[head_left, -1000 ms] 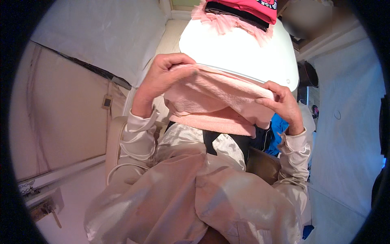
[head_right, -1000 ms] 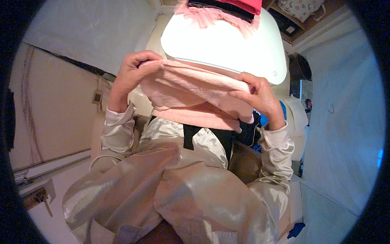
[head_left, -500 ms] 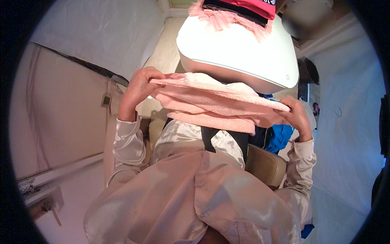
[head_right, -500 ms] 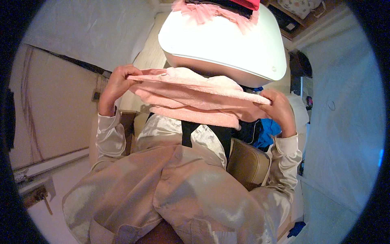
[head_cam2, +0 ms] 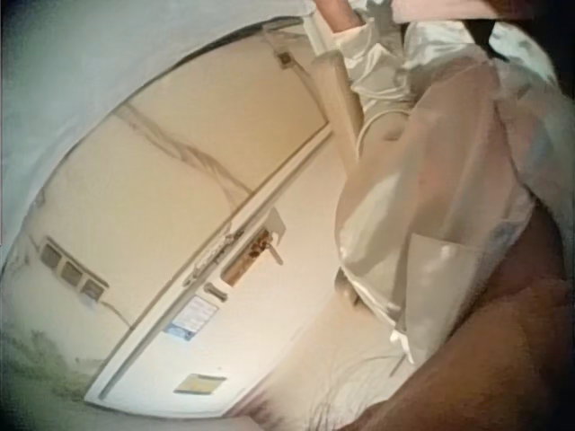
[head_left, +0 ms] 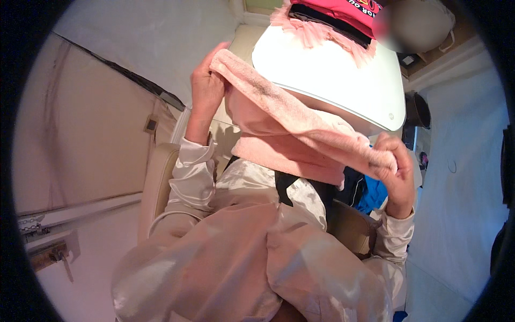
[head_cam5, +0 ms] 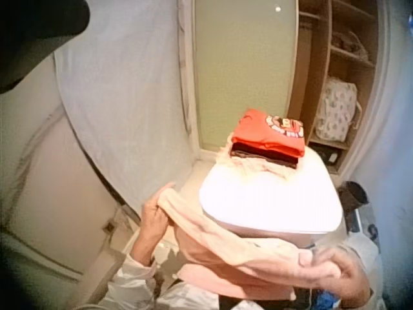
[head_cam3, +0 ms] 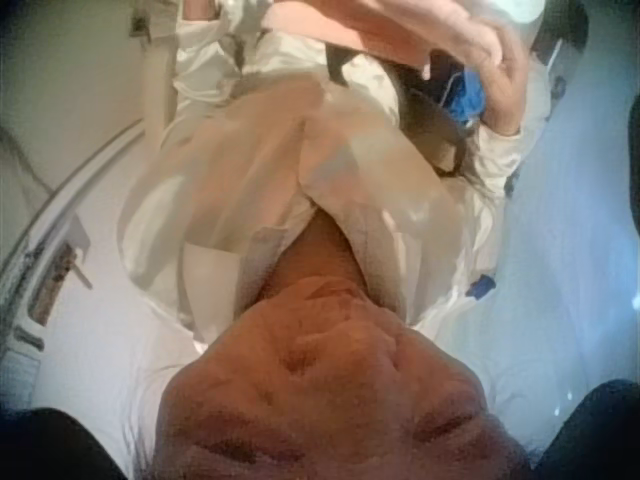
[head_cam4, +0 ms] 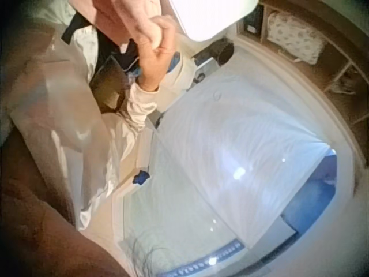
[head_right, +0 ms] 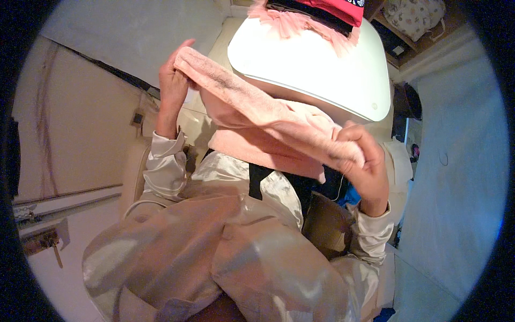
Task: The person folds a pink hoodie and a light pink towel while seated. They smooth the hoodie, fold the sleeves and body, and place it on a stack. Then they unfold and refold the towel into a compact rectangle.
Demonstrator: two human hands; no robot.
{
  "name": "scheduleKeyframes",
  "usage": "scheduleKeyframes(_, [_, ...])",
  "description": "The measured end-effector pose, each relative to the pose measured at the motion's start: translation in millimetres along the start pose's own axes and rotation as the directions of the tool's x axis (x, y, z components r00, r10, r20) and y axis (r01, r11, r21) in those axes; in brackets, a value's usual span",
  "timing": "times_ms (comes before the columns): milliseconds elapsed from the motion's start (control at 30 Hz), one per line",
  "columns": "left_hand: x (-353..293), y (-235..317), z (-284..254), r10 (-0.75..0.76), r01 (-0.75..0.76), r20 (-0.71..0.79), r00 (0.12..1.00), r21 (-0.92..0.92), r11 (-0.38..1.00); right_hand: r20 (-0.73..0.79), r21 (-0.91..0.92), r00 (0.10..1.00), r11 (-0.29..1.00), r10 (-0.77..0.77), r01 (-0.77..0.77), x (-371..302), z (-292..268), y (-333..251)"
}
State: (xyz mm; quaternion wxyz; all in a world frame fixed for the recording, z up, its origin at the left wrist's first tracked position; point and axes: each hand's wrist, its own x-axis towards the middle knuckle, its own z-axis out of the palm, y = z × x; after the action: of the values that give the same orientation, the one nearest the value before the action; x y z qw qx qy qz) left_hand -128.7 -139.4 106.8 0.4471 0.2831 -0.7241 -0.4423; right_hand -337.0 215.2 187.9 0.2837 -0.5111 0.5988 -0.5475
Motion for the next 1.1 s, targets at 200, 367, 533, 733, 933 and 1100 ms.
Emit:
scheduleKeyframes(200, [9.4, 23.6, 16.4, 0.312, -0.305, 0.035, 0.949, -0.136, 0.943, 0.382, 0.128, 0.916, 0.989, -0.118, 0.073, 19.0, 40.5, -43.2])
scheduleKeyframes(367, [-4.0, 26.0, 20.1, 0.344, -0.363, 0.176, 0.922, 0.088, 0.928, 0.451, -0.174, 0.889, 0.968, -0.083, 0.179, 36.1, 74.5, -26.8])
scheduleKeyframes(533, [-19.2, 21.9, 19.1, 0.463, -0.581, 0.355, 0.812, 0.429, 0.691, 0.318, -0.604, 0.916, 0.693, -0.245, 0.395, 47.6, 86.5, -21.0])
scheduleKeyframes(733, [-43.9, 39.7, 26.3, 0.248, -0.086, 0.413, 0.876, -0.372, 0.924, 0.363, -0.38, 0.92, 0.879, -0.147, 0.29, 67.8, 81.8, -39.9])
scheduleKeyframes(933, [-70.6, 27.5, 58.4, -0.362, 0.66, 0.579, 0.731, -0.734, 0.158, 0.386, 0.032, 0.921, 0.997, 0.047, -0.064, 73.9, 82.2, -17.4])
scheduleKeyframes(1100, [-86.9, 17.6, 61.9, -0.515, 0.7, 0.484, 0.707, -0.584, 0.412, 0.369, 0.32, 0.899, 0.877, 0.234, -0.36, 67.4, 84.6, 32.0])
